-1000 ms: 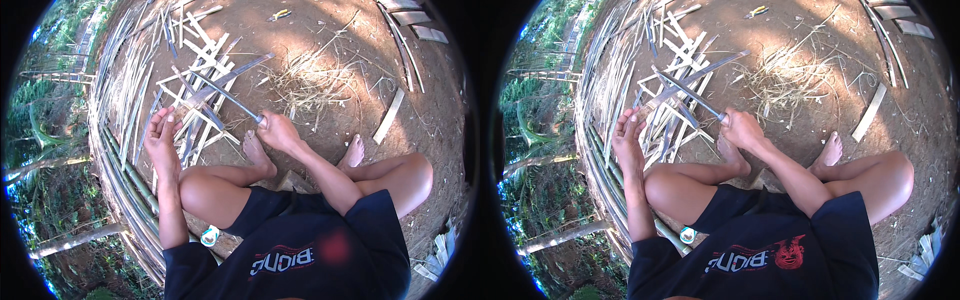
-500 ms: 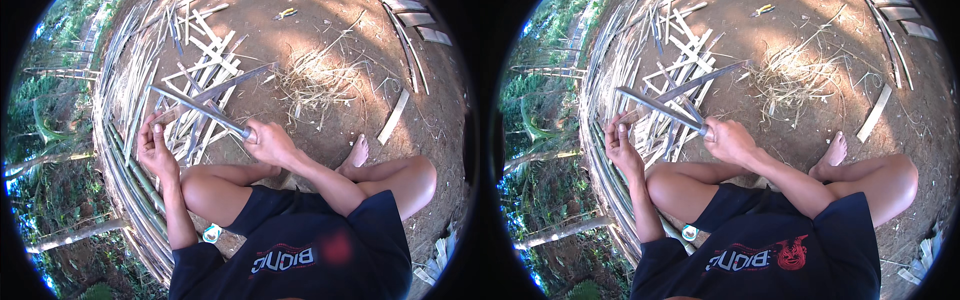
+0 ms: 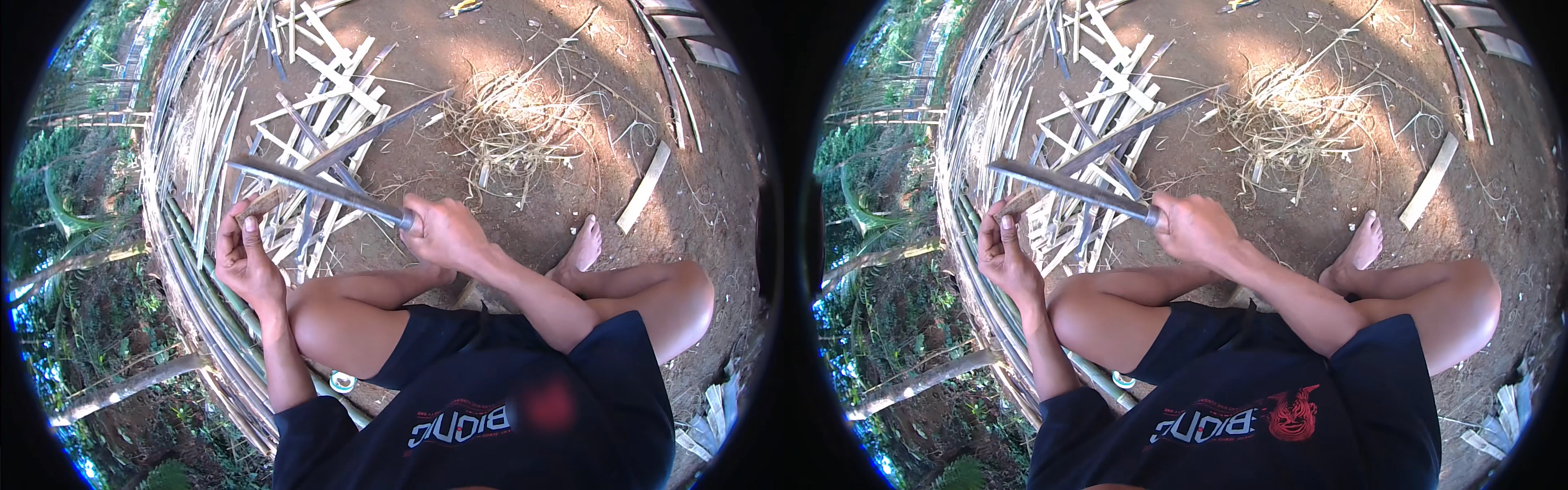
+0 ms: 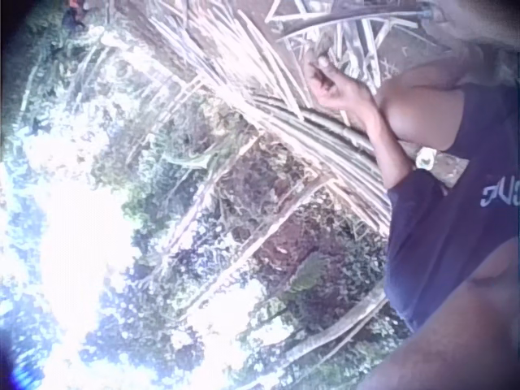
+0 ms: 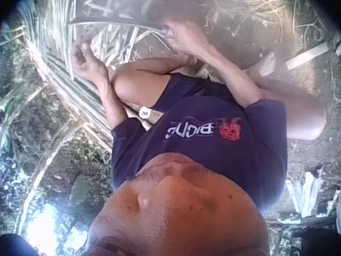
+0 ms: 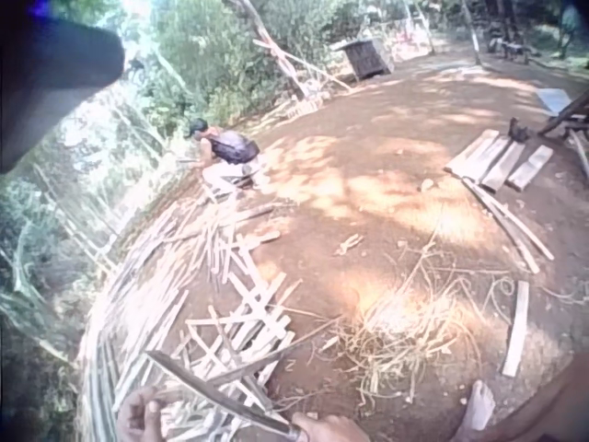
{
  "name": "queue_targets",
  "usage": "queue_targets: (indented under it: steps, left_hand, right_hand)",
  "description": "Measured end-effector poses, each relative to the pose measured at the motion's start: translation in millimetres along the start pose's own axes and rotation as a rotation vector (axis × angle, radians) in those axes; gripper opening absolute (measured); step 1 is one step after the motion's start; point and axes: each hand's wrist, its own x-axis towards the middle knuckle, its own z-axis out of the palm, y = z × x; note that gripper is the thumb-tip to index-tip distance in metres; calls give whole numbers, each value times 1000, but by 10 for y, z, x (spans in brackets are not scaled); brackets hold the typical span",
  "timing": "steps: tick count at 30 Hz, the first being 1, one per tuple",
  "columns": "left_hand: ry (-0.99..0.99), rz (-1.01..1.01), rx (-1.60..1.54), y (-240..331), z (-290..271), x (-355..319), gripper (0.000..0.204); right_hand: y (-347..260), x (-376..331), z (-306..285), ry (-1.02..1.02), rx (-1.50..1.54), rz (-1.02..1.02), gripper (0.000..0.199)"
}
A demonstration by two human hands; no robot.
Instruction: The person sits on the ground and uses a knife to shave thin strips of bamboo. They hold the bamboo piece in one hand and use the knife to peel away the outer layers, creating a pile of shavings on the ground.
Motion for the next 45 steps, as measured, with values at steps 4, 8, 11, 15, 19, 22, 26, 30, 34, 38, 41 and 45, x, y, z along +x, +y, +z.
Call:
queue_targets:
  steps: [4, 8, 11, 15, 19, 22, 26, 30, 34, 38, 41, 45]
  left_hand:
    - [13, -50, 48, -43, -69, 9, 24]
    - [41, 4, -23, -132, -55, 26, 22]
    - [44, -14, -11, -268, -132, 69, 20]
    - [99, -71, -86, -387, -160, 120, 20]
    - [91, 6, -121, -373, -192, 171, 20]
    - [228, 91, -218, -421, -294, 226, 22]
    - [372, 96, -249, -560, -663, 171, 25]
    - [411, 100, -241, -638, -811, 206, 24]
    - [430, 94, -180, -691, -738, 288, 24]
    - [409, 71, -206, -828, -881, 245, 24]
    - [458, 39, -223, -802, -822, 262, 24]
    - [292, 76, -326, -746, -765, 280, 23]
  right_hand:
    - [807, 199, -12, 47, 40, 342, 18]
    - [1043, 407, -228, -23, 12, 545, 14]
    - [620, 343, -51, -92, -5, 246, 14]
    - [1110, 497, -8, 9, -4, 371, 20]
    - [1762, 596, -383, -124, -57, 783, 24]
    - [1348, 518, -56, -73, -17, 531, 23]
    - [659, 419, 220, -215, 59, 327, 15]
    - [1017, 425, 445, -97, 45, 276, 17]
    - [2086, 559, 143, -203, -98, 722, 22]
    - [1621, 653, 304, -260, -3, 620, 21]
    - [1826, 541, 531, -98, -109, 516, 21]
    - [2613, 429, 167, -140, -147, 743, 24]
